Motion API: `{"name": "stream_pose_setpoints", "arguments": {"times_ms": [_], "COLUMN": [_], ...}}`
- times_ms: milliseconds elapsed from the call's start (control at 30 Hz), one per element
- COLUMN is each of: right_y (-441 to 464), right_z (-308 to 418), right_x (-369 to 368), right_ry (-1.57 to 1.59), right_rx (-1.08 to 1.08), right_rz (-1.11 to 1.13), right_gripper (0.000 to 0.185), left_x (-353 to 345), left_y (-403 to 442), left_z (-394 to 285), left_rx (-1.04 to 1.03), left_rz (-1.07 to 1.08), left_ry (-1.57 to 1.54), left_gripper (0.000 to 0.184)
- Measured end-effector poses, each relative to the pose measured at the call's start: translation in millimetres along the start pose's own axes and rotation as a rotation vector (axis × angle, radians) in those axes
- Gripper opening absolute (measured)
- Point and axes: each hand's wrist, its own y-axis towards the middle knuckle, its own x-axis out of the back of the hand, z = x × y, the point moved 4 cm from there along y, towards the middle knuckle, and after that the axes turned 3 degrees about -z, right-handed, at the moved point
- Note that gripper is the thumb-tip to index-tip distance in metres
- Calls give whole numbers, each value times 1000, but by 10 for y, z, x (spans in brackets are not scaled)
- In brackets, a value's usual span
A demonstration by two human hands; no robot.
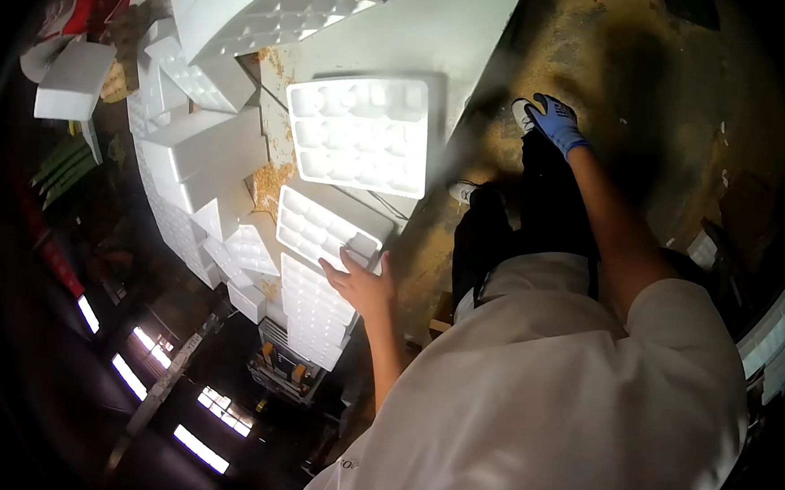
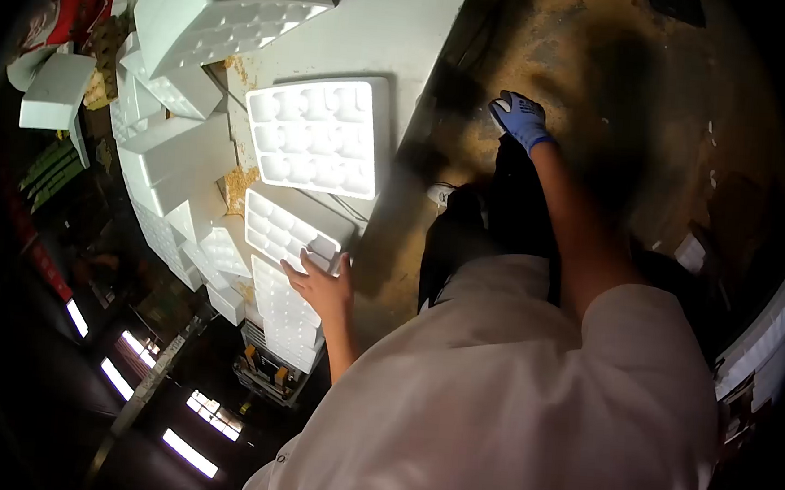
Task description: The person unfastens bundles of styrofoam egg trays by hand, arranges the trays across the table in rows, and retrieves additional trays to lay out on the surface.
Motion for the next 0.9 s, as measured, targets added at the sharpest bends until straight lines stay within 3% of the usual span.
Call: {"name": "stream_pose_setpoints", "arguments": {"times_ms": [100, 267, 300, 367, 467, 533, 633, 733, 767, 833, 900], "right_y": [230, 33, 30, -260, -623, -697, -646, -65, 81, 244, 483], "right_z": [-413, -964, -1119, -1170, -1157, -1124, -975, -1272, -1181, -818, -434], "right_x": [76, -306, -550, -630, -460, -608, -994, -2301, -2605, -3093, -3396], "right_ry": [84, 155, 270, 718, 1034, 934, 665, 327, 325, 321, 324], "right_rx": [-169, -298, -307, -561, -455, -295, -318, -119, -159, -250, -124], "right_rz": [-6, 39, 21, -108, -365, -452, -384, -522, -384, -98, -152], "right_gripper": [71, 74, 70, 62, 38, 34, 38, 57, 63, 75, 92], "left_x": [240, 9, -93, -152, -218, -216, -181, -246, -239, -295, -391], "left_y": [309, 921, 1021, 1113, 1145, 1155, 1143, 1159, 1152, 1108, 1024], "left_z": [-780, -1640, -1666, -1650, -1569, -1556, -1603, -1553, -1542, -1435, -1003], "left_rx": [-269, -569, -596, -698, -781, -759, -793, -813, -810, -600, -357], "left_rz": [1, 14, 6, -80, -88, 7, 68, 22, 28, 94, 148], "left_ry": [-164, -206, -241, -219, -195, -189, -124, -95, -72, -304, -359], "left_gripper": [91, 81, 79, 67, 68, 71, 71, 81, 85, 88, 86]}}
